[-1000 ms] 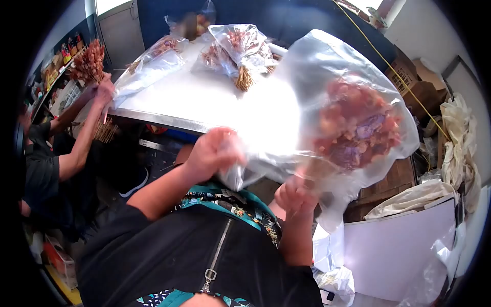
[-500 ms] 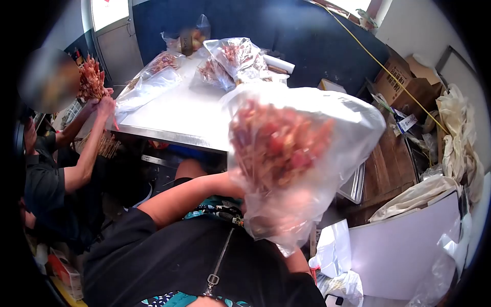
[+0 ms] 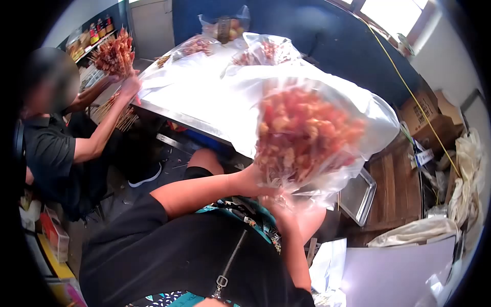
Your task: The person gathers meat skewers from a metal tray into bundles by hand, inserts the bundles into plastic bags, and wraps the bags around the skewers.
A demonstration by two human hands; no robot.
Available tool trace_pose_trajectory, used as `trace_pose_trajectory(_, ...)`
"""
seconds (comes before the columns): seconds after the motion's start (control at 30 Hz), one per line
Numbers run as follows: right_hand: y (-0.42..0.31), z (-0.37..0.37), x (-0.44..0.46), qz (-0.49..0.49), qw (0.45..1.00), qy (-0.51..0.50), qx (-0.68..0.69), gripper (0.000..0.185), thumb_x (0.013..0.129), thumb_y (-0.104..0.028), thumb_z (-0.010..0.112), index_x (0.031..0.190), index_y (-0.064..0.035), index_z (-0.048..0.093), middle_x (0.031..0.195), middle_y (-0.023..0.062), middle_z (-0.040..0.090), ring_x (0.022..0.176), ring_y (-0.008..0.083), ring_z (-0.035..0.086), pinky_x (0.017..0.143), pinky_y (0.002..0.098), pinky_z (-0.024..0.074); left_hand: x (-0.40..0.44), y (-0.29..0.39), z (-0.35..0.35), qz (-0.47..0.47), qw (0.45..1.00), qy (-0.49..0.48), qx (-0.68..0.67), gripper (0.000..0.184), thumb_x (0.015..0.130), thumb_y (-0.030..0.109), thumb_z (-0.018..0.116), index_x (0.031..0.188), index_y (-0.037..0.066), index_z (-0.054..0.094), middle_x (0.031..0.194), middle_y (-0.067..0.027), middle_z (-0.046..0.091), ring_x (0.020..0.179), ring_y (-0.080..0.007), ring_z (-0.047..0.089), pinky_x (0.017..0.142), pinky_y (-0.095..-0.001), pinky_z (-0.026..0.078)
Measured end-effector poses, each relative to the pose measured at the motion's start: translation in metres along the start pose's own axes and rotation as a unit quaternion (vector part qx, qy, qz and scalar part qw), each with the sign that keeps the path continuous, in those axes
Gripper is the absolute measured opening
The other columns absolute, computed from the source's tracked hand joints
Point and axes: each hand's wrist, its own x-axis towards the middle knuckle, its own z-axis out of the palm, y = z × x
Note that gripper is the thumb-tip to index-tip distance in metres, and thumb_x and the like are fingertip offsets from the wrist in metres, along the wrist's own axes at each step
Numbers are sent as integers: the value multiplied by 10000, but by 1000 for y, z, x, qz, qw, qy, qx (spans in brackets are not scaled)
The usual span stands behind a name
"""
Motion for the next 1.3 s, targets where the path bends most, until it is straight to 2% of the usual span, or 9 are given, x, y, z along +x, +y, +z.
trace_pose_trajectory(0.03,-1,-7,-5,-55,973,128,184,366,769,-142,625,1096,14,574,1039,107,593,983,173,549,814,277,439,3,0,-5,63,996,15,65,474,743,156,709,1158,6,537,1111,-103,578,1048,-190,525,900,-338,432)
trace_pose_trajectory(0.07,-14,-62,-7,-157,952,29,-262,614,819,-137,605,1355,-28,324,1246,134,473,1102,233,507,942,377,429,3,3,-5,66,996,36,45,429,756,168,702,1121,1,549,1033,-108,610,952,-178,571,823,-320,467)
trace_pose_trajectory(0.1,-11,-48,7,-208,963,125,120,695,792,-119,642,1377,-28,278,1279,133,448,1126,234,492,988,389,407,1,14,-4,61,996,40,48,429,756,168,702,1121,1,549,1033,-108,610,952,-178,571,823,-320,467)
trace_pose_trajectory(0.17,-33,-65,10,-332,922,182,84,748,803,-101,650,1400,-73,200,1297,121,411,1150,256,470,996,407,399,-3,42,0,0,997,63,-36,257,784,185,678,945,-8,625,742,-98,637,659,-151,616,644,-310,498)
trace_pose_trajectory(0.5,-82,-76,-2,-386,895,222,-15,386,821,-226,549,1052,82,570,1051,181,576,1019,281,538,980,410,384,-8,64,-12,-83,988,128,-35,306,782,151,684,1006,-13,555,775,-61,614,683,-127,594,639,-284,485)
trace_pose_trajectory(0.8,-154,35,-11,-228,927,-263,-142,204,767,-37,577,958,32,595,662,88,566,629,182,553,608,294,438,12,54,-50,-95,947,255,169,454,680,82,639,1089,-22,471,907,-180,595,820,-264,613,711,-349,491)
trace_pose_trajectory(1.03,-228,117,69,-436,557,-256,-659,125,768,-109,620,807,5,586,615,92,562,601,164,565,552,292,427,32,104,-104,144,727,222,634,219,801,186,528,1008,114,543,908,-88,605,893,-235,615,789,-380,469)
trace_pose_trajectory(1.17,-322,110,79,-175,823,-126,-526,106,808,-126,650,794,-38,593,590,-27,464,471,40,387,418,208,327,47,174,-131,365,498,64,784,141,677,214,592,798,143,596,908,0,609,843,-172,576,804,-328,435)
trace_pose_trajectory(1.3,-299,59,98,-107,938,-136,-299,86,836,-131,634,808,-59,595,637,-32,503,506,52,434,450,189,347,63,129,-144,458,710,135,518,246,721,220,615,938,105,597,917,-58,607,895,-253,596,810,-378,459)
